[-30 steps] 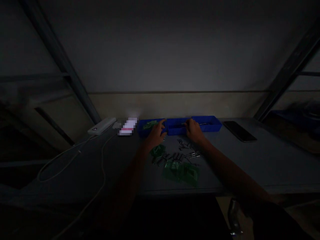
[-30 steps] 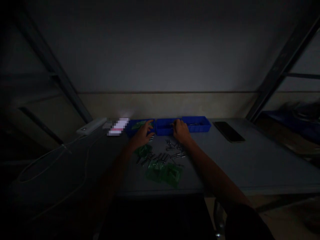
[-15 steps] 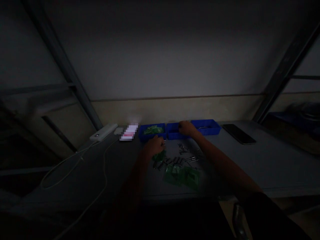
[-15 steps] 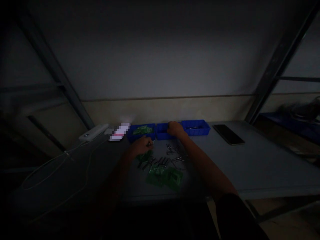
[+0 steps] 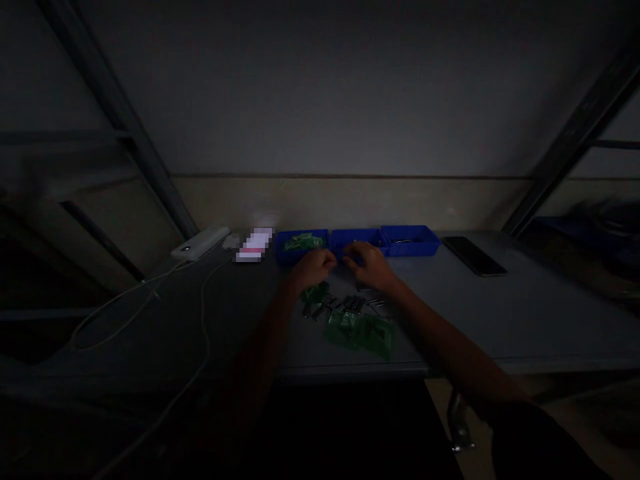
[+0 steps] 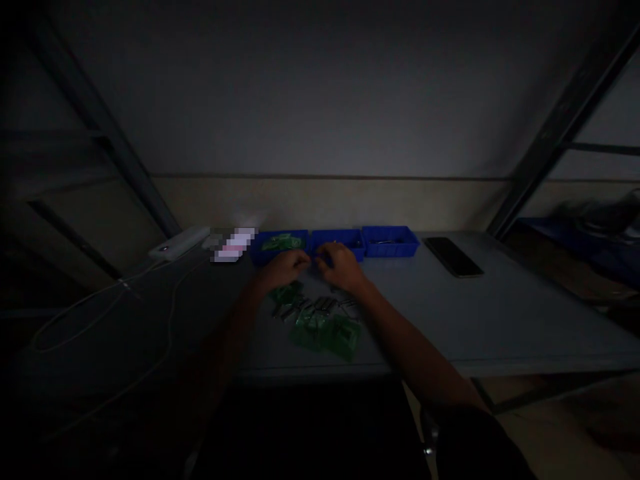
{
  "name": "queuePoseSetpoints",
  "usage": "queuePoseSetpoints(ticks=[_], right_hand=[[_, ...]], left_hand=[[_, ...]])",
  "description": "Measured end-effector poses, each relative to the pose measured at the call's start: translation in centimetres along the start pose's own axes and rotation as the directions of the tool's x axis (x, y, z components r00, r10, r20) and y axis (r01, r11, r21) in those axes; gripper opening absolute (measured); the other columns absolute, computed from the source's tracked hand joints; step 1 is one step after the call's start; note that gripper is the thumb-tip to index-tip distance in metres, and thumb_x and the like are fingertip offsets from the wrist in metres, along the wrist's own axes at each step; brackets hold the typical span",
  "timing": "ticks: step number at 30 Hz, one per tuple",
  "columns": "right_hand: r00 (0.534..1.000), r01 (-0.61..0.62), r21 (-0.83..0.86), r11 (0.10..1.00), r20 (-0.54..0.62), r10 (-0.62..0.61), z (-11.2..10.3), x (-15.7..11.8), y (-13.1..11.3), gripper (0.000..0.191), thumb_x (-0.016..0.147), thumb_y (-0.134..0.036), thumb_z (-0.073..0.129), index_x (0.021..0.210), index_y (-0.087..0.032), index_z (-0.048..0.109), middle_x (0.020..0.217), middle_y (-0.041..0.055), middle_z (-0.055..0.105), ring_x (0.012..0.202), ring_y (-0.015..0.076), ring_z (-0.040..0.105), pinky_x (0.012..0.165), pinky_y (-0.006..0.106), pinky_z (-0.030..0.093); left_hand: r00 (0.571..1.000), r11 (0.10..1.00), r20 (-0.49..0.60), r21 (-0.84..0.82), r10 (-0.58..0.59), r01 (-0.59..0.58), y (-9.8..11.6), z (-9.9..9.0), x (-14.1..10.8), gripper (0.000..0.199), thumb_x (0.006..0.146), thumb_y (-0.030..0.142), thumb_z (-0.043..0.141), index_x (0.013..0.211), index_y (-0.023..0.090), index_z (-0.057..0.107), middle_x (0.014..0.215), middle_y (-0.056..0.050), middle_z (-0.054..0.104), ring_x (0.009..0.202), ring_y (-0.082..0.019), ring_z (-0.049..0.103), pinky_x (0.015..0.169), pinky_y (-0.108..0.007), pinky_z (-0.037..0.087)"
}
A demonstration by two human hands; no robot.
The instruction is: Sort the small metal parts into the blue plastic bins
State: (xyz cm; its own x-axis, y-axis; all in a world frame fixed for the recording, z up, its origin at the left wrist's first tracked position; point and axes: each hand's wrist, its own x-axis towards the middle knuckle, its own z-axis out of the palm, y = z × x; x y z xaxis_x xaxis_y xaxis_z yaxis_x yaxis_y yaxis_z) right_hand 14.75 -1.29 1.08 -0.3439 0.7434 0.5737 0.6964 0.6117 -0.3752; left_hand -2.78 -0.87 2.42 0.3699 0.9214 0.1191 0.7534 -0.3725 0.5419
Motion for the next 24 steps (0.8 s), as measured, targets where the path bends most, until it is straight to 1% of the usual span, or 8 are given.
queuePoseSetpoints(ticks=[3, 5, 7, 9, 12, 15, 19, 24], right_hand=[[0.998, 0.06, 0.13, 0.99, 0.026, -0.064, 0.1, -0.2, -0.7, 0.021, 0.08, -0.018, 0.054, 0.1, -0.017, 0.059, 0.085, 0.0043, 0.064, 0.077, 0.0155, 0.058, 0.074, 0.027, 0.043], [0.997, 0.065, 0.175, 0.983, 0.026, -0.07, 0.1, -0.1, -0.8, 0.02, 0.079, -0.016, 0.055, 0.099, -0.017, 0.059, 0.084, 0.003, 0.064, 0.076, 0.0143, 0.058, 0.073, 0.026, 0.043], [0.998, 0.044, 0.199, 0.979, 0.038, -0.053, 0.1, 0.1, -0.6, 0.018, 0.078, -0.016, 0.057, 0.096, -0.017, 0.06, 0.08, 0.0014, 0.063, 0.072, 0.0133, 0.057, 0.07, 0.025, 0.043], [0.997, 0.025, 0.202, 0.979, 0.061, -0.038, 0.1, 0.3, -0.3, 0.014, 0.079, -0.017, 0.057, 0.093, -0.016, 0.06, 0.077, 0.0009, 0.063, 0.069, 0.0126, 0.057, 0.067, 0.023, 0.042], [1.0, 0.003, 0.103, 0.995, 0.022, -0.005, -0.1, 0.5, 0.9, 0.01, 0.082, -0.024, 0.057, 0.087, -0.016, 0.062, 0.081, 0.0041, 0.065, 0.074, 0.0148, 0.058, 0.071, 0.025, 0.043], [0.99, -0.095, -0.095, 0.991, -0.108, 0.085, -0.7, 0.9, 3.0, 0.022, 0.085, -0.036, 0.054, 0.085, -0.016, 0.065, 0.086, 0.0085, 0.066, 0.085, 0.0199, 0.057, 0.082, 0.031, 0.042], [0.94, -0.327, -0.283, 0.902, -0.199, 0.278, -1.8, 1.0, 6.2, 0.028, 0.086, -0.037, 0.051, 0.09, -0.015, 0.068, 0.097, 0.013, 0.064, 0.097, 0.0245, 0.054, 0.086, 0.035, 0.041], [0.884, -0.466, -0.39, 0.794, -0.169, 0.436, -2.7, 1.2, 7.8, 0.027, 0.081, -0.036, 0.054, 0.095, -0.02, 0.071, 0.104, 0.0117, 0.062, 0.101, 0.0251, 0.054, 0.086, 0.034, 0.042]], left_hand=[[0.999, 0.939, -0.041, -0.341, 0.025, -0.037, 0.2, 0.2, 0.4, 0.019, 0.083, 0.028, 0.049, 0.085, 0.015, 0.062, 0.082, -0.005, 0.066, 0.077, -0.016, 0.062, 0.068, -0.025, 0.047], [0.999, 0.854, -0.04, -0.52, -0.024, 0.0, 0.4, 0.3, 0.5, 0.02, 0.084, 0.03, 0.05, 0.09, 0.014, 0.06, 0.076, -0.003, 0.063, 0.067, -0.014, 0.06, 0.059, -0.023, 0.045], [0.994, 0.78, -0.053, -0.625, -0.094, 0.041, 0.5, 0.5, 0.5, 0.021, 0.084, 0.028, 0.052, 0.099, 0.014, 0.056, 0.075, -0.002, 0.062, 0.06, -0.011, 0.058, 0.056, -0.021, 0.043], [0.987, 0.763, -0.085, -0.644, -0.135, 0.049, 0.4, 0.7, 0.6, 0.024, 0.084, 0.025, 0.052, 0.105, 0.015, 0.054, 0.074, -0.001, 0.063, 0.059, -0.011, 0.058, 0.055, -0.021, 0.044], [0.981, 0.874, -0.154, -0.486, -0.121, 0.032, 0.1, 0.6, 0.6, 0.023, 0.085, 0.028, 0.05, 0.103, 0.014, 0.057, 0.07, -0.002, 0.064, 0.064, -0.014, 0.061, 0.058, -0.023, 0.045], [0.979, 0.99, -0.187, -0.131, -0.085, 0.061, -0.5, 0.5, 0.5, 0.021, 0.083, 0.03, 0.053, 0.093, 0.014, 0.063, 0.075, -0.006, 0.067, 0.071, -0.018, 0.064, 0.064, -0.027, 0.046], [0.992, 0.965, -0.064, 0.231, -0.111, 0.123, -0.7, 0.9, 0.1, 0.02, 0.08, 0.03, 0.056, 0.092, 0.017, 0.066, 0.094, -0.01, 0.07, 0.089, -0.024, 0.064, 0.074, -0.03, 0.046], [0.987, 0.92, -0.021, 0.361, -0.159, 0.155, -0.1, 1.4, -0.4, 0.024, 0.078, 0.031, 0.056, 0.098, 0.021, 0.064, 0.103, -0.009, 0.068, 0.095, -0.026, 0.063, 0.078, -0.033, 0.047]])
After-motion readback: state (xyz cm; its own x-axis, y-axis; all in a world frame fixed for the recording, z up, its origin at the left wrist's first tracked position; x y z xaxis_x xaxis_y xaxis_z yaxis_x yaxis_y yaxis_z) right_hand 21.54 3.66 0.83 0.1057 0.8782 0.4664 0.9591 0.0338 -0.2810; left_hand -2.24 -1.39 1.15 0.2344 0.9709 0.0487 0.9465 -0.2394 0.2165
